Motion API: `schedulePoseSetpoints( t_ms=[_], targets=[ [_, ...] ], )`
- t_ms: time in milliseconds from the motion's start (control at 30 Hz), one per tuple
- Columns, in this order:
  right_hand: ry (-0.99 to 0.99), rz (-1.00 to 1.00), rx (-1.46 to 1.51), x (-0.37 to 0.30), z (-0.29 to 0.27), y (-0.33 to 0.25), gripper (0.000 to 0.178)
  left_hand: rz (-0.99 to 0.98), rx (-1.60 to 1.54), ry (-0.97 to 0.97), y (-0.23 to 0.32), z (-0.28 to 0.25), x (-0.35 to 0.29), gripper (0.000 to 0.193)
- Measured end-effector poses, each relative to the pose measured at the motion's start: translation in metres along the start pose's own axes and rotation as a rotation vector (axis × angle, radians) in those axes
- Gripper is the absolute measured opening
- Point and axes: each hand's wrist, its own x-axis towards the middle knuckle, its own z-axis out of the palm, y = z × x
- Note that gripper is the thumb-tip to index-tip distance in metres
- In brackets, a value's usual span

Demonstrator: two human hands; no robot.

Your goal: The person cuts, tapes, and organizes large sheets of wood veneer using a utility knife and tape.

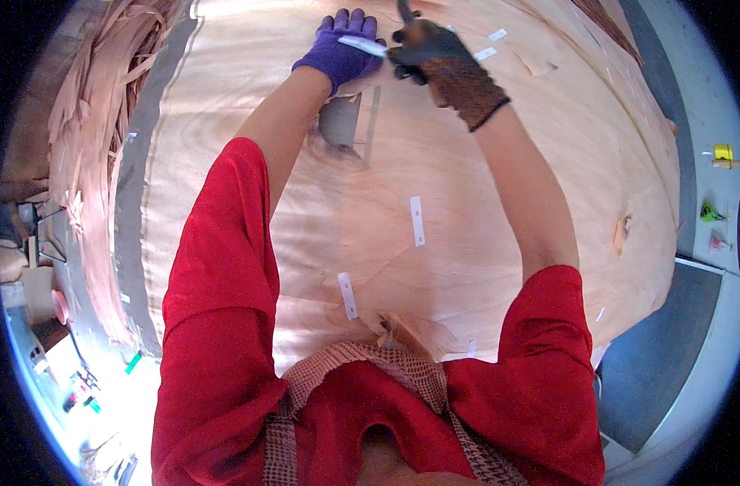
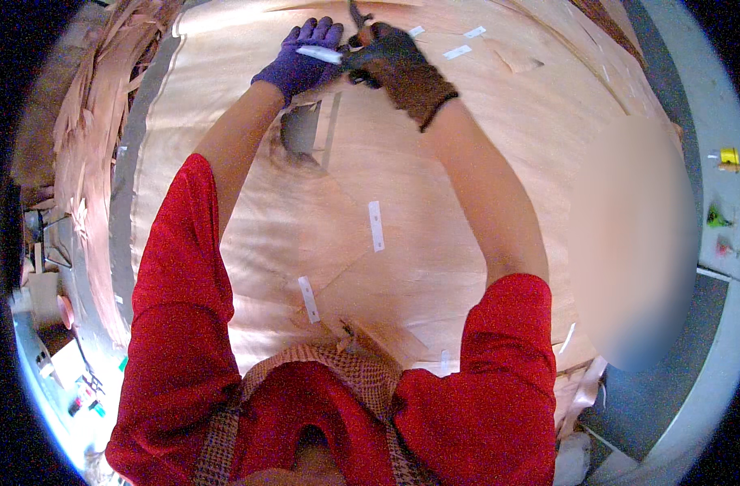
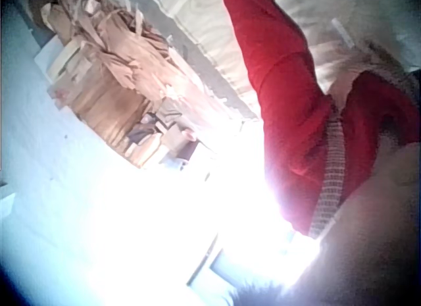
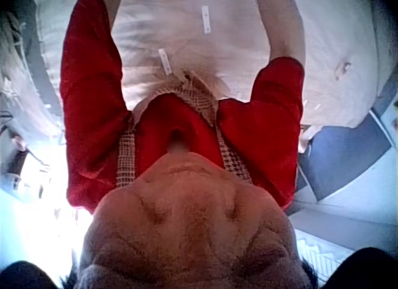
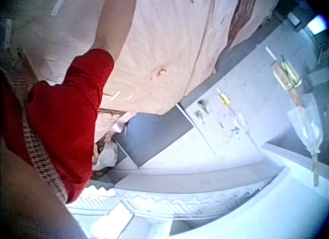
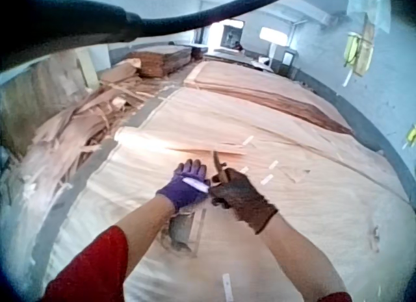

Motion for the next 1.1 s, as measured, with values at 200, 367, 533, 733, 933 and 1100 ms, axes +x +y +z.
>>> schedulePoseSetpoints(
  t_ms=[200,367,533,733,933,1100],
  targets=[
    [0.158,-0.177,-0.354,-0.04,-0.087,-0.009,0.031,-0.004,0.059,0.15,-0.005,0.01,0.003,0.043],
    [0.429,0.153,0.065,-0.071,-0.097,-0.004,0.032,0.086,-0.179,0.354,0.02,-0.014,0.009,0.033],
    [0.228,-0.15,0.214,-0.05,-0.064,0.027,0.031,0.31,-0.208,0.157,0.018,-0.008,0.015,0.021],
    [0.334,-0.045,-0.195,-0.031,-0.085,0.067,0.031,0.305,-0.191,0.174,0.028,-0.003,0.018,0.021],
    [0.657,0.081,0.102,-0.067,-0.13,0.018,0.031,0.238,-0.308,0.221,0.038,-0.001,0.013,0.022],
    [0.548,0.103,-0.075,-0.07,-0.114,0.009,0.031,0.339,-0.177,0.226,0.044,0.001,0.017,0.026]
  ],
)
